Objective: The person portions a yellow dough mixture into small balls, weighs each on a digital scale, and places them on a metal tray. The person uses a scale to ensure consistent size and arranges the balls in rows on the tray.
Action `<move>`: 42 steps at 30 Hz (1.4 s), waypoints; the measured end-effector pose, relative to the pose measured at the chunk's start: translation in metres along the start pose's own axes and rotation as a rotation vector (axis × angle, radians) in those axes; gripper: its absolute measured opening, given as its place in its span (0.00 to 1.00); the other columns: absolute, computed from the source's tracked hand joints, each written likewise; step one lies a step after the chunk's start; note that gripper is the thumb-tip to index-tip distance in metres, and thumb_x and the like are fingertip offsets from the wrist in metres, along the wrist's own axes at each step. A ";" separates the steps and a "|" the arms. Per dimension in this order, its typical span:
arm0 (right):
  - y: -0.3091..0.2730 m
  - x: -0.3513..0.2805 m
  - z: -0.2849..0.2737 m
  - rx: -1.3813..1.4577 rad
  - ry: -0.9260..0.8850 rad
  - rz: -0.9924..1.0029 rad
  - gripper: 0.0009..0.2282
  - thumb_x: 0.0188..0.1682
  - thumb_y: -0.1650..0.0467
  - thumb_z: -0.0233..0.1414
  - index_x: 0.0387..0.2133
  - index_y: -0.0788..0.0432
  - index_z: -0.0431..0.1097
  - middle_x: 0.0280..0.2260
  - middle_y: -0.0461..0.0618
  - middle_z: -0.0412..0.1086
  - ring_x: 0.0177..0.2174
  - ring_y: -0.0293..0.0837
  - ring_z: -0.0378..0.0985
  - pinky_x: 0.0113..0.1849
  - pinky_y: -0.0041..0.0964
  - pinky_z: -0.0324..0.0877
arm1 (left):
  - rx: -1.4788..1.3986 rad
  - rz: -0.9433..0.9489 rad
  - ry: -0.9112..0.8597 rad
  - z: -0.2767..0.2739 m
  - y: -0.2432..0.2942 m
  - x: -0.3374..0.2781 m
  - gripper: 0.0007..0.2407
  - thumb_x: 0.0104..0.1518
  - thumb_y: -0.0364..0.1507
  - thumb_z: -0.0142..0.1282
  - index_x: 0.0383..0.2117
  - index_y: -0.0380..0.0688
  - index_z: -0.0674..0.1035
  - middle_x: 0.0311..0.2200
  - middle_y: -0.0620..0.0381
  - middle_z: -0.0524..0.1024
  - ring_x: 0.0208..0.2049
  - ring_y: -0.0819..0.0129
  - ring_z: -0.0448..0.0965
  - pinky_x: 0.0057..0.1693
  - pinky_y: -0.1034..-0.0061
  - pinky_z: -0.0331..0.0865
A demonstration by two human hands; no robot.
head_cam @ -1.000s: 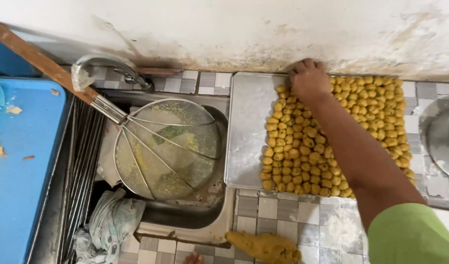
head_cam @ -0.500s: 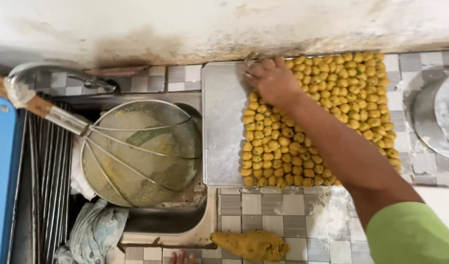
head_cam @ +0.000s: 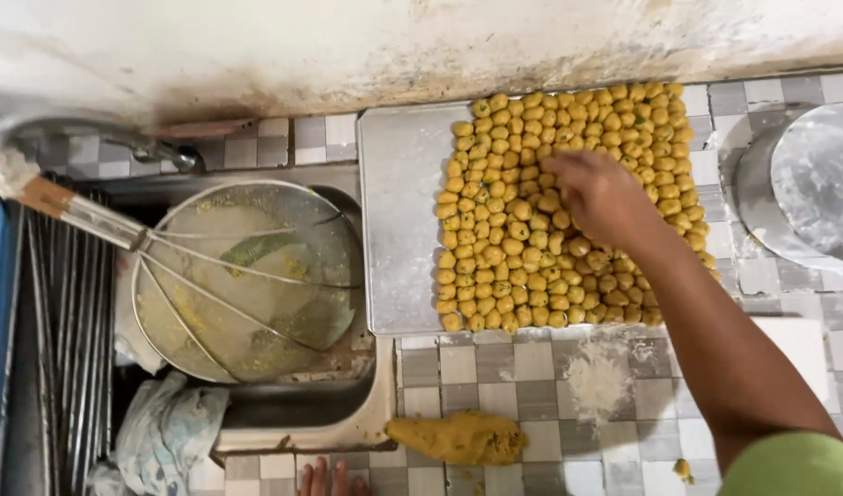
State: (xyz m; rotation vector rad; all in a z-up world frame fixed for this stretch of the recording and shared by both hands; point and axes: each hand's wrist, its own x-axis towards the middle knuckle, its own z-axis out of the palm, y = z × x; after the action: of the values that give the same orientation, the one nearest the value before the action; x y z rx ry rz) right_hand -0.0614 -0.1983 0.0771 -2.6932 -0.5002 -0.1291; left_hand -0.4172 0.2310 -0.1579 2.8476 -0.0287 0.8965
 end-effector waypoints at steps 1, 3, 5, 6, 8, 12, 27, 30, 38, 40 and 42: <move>0.000 -0.015 -0.002 -0.063 -0.042 -0.040 0.18 0.39 0.85 0.43 0.43 0.64 0.69 0.45 0.62 0.69 0.44 0.58 0.72 0.46 0.47 0.72 | 0.012 -0.142 -0.042 -0.007 0.011 0.005 0.12 0.48 0.37 0.47 0.36 0.50 0.76 0.44 0.47 0.74 0.52 0.47 0.71 0.58 0.51 0.60; 0.015 -0.033 0.027 -0.107 -0.095 -0.079 0.20 0.38 0.82 0.45 0.47 0.59 0.66 0.49 0.57 0.66 0.48 0.58 0.67 0.45 0.54 0.67 | -0.002 -0.099 0.022 -0.026 0.038 0.049 0.11 0.51 0.36 0.46 0.36 0.49 0.76 0.44 0.46 0.74 0.50 0.47 0.72 0.55 0.54 0.62; 0.016 -0.038 0.034 -0.137 -0.138 -0.166 0.23 0.37 0.79 0.47 0.50 0.55 0.64 0.52 0.52 0.64 0.51 0.58 0.63 0.45 0.61 0.61 | 0.025 -0.076 0.109 -0.033 0.052 0.066 0.10 0.54 0.34 0.46 0.36 0.48 0.77 0.43 0.46 0.74 0.47 0.48 0.74 0.53 0.56 0.64; 0.010 -0.037 0.027 -0.003 -0.069 -0.198 0.18 0.39 0.75 0.50 0.46 0.60 0.66 0.49 0.55 0.65 0.49 0.56 0.66 0.47 0.52 0.62 | -0.041 -0.068 0.073 -0.032 0.052 0.060 0.10 0.54 0.33 0.45 0.38 0.49 0.77 0.44 0.47 0.73 0.47 0.49 0.73 0.54 0.56 0.63; 0.026 -0.022 0.039 0.194 0.011 -0.346 0.15 0.40 0.70 0.53 0.41 0.65 0.68 0.47 0.59 0.67 0.46 0.55 0.70 0.49 0.43 0.62 | 0.004 -0.101 0.097 -0.046 0.051 0.071 0.12 0.53 0.31 0.44 0.41 0.51 0.77 0.44 0.47 0.73 0.48 0.49 0.72 0.55 0.55 0.61; 0.109 -0.029 0.099 -0.535 -0.086 -0.359 0.20 0.36 0.61 0.51 0.45 0.47 0.67 0.53 0.42 0.65 0.48 0.38 0.70 0.50 0.30 0.67 | -0.180 -0.134 -0.088 -0.085 0.065 0.111 0.11 0.55 0.29 0.42 0.42 0.48 0.75 0.46 0.47 0.70 0.50 0.48 0.66 0.55 0.56 0.57; 0.006 0.087 0.010 -0.084 0.112 -0.207 0.01 0.52 0.77 0.54 0.33 0.64 0.73 0.30 0.52 0.73 0.29 0.46 0.75 0.31 0.40 0.70 | -0.104 -0.093 0.015 -0.061 0.072 0.113 0.08 0.54 0.33 0.47 0.31 0.50 0.79 0.39 0.51 0.75 0.45 0.50 0.73 0.53 0.62 0.64; 0.011 0.125 0.042 -0.152 0.216 -0.327 0.05 0.48 0.79 0.56 0.27 0.58 0.73 0.26 0.47 0.73 0.26 0.42 0.74 0.30 0.38 0.71 | -0.058 -0.161 0.005 -0.051 0.071 0.098 0.07 0.52 0.33 0.48 0.28 0.53 0.79 0.37 0.54 0.76 0.45 0.54 0.74 0.54 0.63 0.62; 0.029 0.139 0.093 -0.810 -0.126 -0.236 0.06 0.43 0.68 0.50 0.30 0.45 0.75 0.33 0.42 0.73 0.41 0.47 0.71 0.33 0.40 0.72 | -0.054 -0.110 0.057 -0.039 0.061 0.089 0.07 0.51 0.31 0.46 0.25 0.54 0.79 0.36 0.57 0.77 0.43 0.58 0.74 0.55 0.66 0.60; 0.032 0.134 0.093 -0.745 0.015 -0.275 0.15 0.44 0.70 0.49 0.45 0.46 0.72 0.44 0.46 0.72 0.42 0.49 0.70 0.38 0.42 0.69 | -0.062 -0.128 0.055 -0.040 0.064 0.094 0.06 0.50 0.31 0.46 0.26 0.52 0.79 0.35 0.56 0.77 0.44 0.57 0.74 0.56 0.66 0.59; 0.002 0.130 0.075 -0.746 -0.089 -0.268 0.15 0.42 0.72 0.51 0.43 0.47 0.71 0.44 0.46 0.72 0.43 0.49 0.72 0.38 0.43 0.73 | -0.054 -0.118 0.038 -0.042 0.062 0.090 0.07 0.51 0.31 0.45 0.25 0.52 0.79 0.35 0.56 0.77 0.43 0.57 0.74 0.56 0.65 0.60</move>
State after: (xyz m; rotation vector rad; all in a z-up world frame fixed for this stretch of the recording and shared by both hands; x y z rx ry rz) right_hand 0.0614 -0.1279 0.0283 -3.3416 -1.0051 -0.3272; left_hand -0.3716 0.1788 -0.0635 2.7495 0.1170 0.9113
